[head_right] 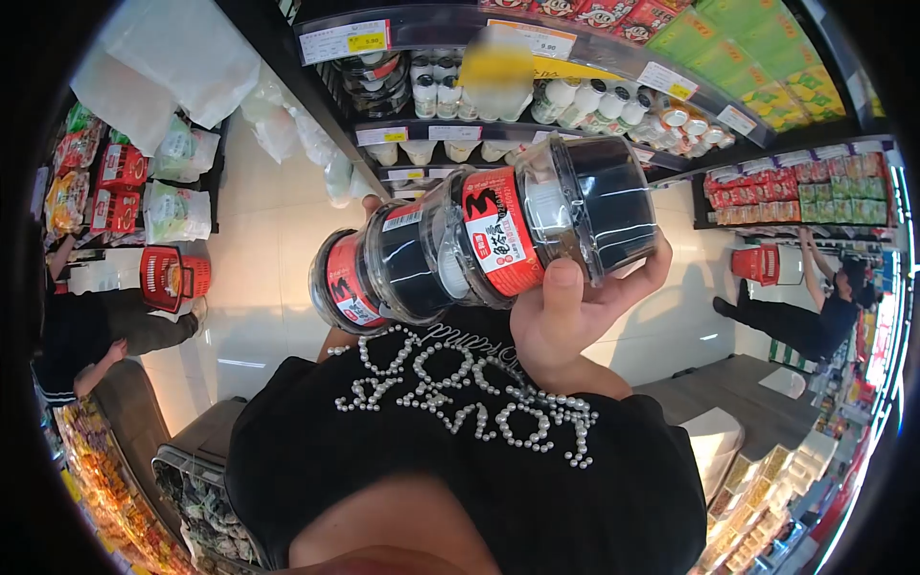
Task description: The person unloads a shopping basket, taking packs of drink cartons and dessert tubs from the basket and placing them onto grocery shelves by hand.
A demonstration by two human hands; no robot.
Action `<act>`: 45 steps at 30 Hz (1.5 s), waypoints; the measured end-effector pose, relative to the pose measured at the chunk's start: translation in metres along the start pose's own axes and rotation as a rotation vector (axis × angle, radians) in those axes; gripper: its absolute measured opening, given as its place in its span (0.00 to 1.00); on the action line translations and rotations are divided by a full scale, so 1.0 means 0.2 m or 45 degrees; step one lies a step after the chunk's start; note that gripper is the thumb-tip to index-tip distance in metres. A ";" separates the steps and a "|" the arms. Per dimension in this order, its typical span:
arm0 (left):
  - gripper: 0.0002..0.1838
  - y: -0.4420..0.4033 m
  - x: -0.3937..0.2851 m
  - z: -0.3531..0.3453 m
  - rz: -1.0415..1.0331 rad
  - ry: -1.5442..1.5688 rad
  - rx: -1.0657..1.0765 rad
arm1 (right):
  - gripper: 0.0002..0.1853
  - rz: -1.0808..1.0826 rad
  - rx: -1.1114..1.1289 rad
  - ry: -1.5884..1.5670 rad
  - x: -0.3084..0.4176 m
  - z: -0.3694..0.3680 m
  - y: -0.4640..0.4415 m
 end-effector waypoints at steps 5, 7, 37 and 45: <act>0.41 -0.05 -0.04 -0.05 0.051 -0.029 -0.010 | 0.38 -0.054 0.062 -0.050 -0.04 0.01 -0.02; 0.48 -0.05 -0.02 -0.17 0.007 0.293 -0.017 | 0.36 -0.157 0.039 -0.116 -0.06 -0.02 -0.05; 0.21 0.15 0.13 -0.45 -0.545 -1.848 0.220 | 0.32 -1.938 0.704 -0.851 -1.02 0.28 0.38; 0.23 0.05 -0.06 -0.58 -0.875 -1.316 0.249 | 0.32 -1.998 0.578 -0.769 -1.14 0.31 0.44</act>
Point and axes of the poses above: each hand's wrist, its own y-axis away from the middle knuckle, its own z-axis out of the back of the hand, x = y × z, the point moved 1 cm from there along -y, towards the middle knuckle, and after that the axes turned 10 degrees about y, right-handed, at the moved point
